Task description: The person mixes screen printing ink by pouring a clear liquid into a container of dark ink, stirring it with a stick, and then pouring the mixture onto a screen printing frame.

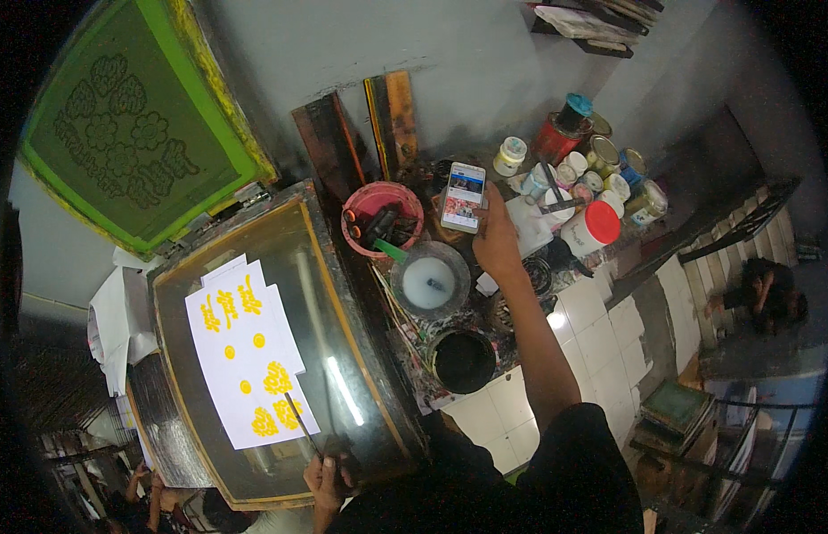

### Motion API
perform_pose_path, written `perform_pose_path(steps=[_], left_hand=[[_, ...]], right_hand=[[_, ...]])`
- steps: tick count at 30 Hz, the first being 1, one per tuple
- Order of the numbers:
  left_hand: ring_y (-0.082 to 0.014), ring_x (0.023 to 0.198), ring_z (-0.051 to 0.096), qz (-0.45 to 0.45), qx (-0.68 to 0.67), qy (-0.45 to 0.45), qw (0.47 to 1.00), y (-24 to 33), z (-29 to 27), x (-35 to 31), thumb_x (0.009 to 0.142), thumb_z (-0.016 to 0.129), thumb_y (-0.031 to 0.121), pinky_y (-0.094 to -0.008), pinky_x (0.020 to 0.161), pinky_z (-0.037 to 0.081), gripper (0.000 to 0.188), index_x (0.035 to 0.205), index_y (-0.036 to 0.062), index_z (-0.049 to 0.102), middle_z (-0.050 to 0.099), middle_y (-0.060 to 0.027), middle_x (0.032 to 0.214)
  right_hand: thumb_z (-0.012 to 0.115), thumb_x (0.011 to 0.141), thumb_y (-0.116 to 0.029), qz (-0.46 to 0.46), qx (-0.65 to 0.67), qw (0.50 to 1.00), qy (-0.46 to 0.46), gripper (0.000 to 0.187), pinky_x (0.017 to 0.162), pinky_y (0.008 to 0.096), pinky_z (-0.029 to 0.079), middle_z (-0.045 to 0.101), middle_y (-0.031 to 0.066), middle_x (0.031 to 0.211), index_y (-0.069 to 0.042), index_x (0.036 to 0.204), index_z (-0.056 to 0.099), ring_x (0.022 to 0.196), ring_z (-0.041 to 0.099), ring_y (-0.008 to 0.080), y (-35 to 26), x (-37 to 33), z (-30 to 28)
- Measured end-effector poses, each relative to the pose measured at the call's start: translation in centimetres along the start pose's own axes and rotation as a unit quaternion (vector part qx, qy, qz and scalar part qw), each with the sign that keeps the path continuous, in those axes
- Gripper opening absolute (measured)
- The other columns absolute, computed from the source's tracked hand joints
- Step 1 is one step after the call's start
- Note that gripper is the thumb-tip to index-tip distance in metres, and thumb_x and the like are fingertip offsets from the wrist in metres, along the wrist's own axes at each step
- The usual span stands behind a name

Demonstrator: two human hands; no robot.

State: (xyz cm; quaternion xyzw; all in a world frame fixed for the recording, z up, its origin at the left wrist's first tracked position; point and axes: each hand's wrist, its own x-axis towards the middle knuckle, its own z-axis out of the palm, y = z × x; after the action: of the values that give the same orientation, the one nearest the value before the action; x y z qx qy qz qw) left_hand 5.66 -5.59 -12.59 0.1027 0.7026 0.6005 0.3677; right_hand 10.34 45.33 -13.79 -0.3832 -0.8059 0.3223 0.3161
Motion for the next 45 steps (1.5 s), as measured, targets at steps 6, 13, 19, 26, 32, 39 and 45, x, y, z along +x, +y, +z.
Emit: perform_pose_path(steps=[6,13,19,26,32,39,45], left_hand=[[-0.0129,0.043,0.051,-0.01,-0.005,-0.004,1.0,0.8,0.3,0.0,0.102,0.053,0.038,-0.0274,0.04,0.038,0.041,0.098,-0.0018,0.063,0.056,-0.0052,0.056],[-0.013,0.043,0.052,-0.028,-0.008,-0.006,1.0,1.0,0.3,0.0,0.102,0.052,0.035,-0.0272,0.039,0.037,0.039,0.098,-0.0022,0.063,0.056,-0.0056,0.057],[-0.0123,0.043,0.05,-0.011,-0.023,-0.033,0.999,2.2,0.4,-0.2,0.105,0.049,0.033,-0.0266,0.042,0.038,0.037,0.102,-0.0004,0.064,0.056,-0.0051,0.056],[-0.0108,0.054,0.054,-0.035,0.053,-0.13,0.989,2.2,-0.9,-0.2,0.105,0.05,0.03,-0.0262,0.052,0.043,0.034,0.109,0.0,0.065,0.057,-0.0035,0.061],[-0.013,0.057,0.058,0.046,0.165,-0.299,0.939,6.5,-0.5,1.6,0.105,0.052,0.029,-0.0302,0.056,0.047,0.029,0.116,0.0046,0.065,0.058,-0.0033,0.062],[-0.0322,0.059,0.066,0.131,0.287,-0.387,0.866,8.4,-1.9,1.7,0.101,0.057,0.027,-0.0416,0.054,0.047,0.025,0.112,0.0067,0.066,0.062,-0.0184,0.066],[-0.0351,0.064,0.067,0.151,0.273,-0.423,0.851,9.3,-5.2,0.2,0.101,0.056,0.025,-0.0433,0.058,0.05,0.026,0.114,0.0046,0.065,0.065,-0.0184,0.069]], right_hand=[[0.045,0.079,0.022,-0.053,-0.057,0.997,-0.003,0.081,0.095,0.0358,0.051,0.049,0.0261,0.143,-0.003,0.153,0.027,0.117,0.064,0.0304,2.3,1.0,1.6],[0.046,0.078,0.021,-0.035,-0.007,0.999,-0.003,0.078,0.091,0.0376,0.052,0.054,0.024,0.137,-0.004,0.15,0.031,0.113,0.066,0.0308,2.1,1.0,1.6],[0.057,0.083,0.016,-0.083,0.014,0.992,0.091,0.06,0.075,0.0341,0.053,0.063,0.0179,0.124,-0.003,0.138,0.047,0.097,0.069,0.0224,-5.5,-1.0,-4.7],[0.069,0.094,-0.01,0.051,0.112,0.982,0.144,0.015,0.052,0.0229,0.042,0.066,0.0029,0.077,0.0,0.105,0.067,0.064,0.062,0.0098,-13.4,-8.7,-10.4],[0.072,0.092,-0.017,0.165,0.246,0.948,-0.117,0.024,0.049,0.0226,0.041,0.065,0.0017,0.077,-0.002,0.111,0.067,0.059,0.057,0.0069,-18.4,-18.8,-11.1],[0.067,0.097,-0.017,0.193,0.351,0.89,-0.217,0.025,0.053,0.0201,0.04,0.064,0.0001,0.079,-0.002,0.117,0.067,0.063,0.053,0.0031,-23.8,-26.4,-6.1],[0.063,0.1,-0.018,0.172,0.35,0.888,-0.244,0.02,0.052,0.021,0.041,0.065,0.0022,0.078,-0.002,0.109,0.069,0.061,0.054,0.0042,-26.5,-30.0,-5.2]])
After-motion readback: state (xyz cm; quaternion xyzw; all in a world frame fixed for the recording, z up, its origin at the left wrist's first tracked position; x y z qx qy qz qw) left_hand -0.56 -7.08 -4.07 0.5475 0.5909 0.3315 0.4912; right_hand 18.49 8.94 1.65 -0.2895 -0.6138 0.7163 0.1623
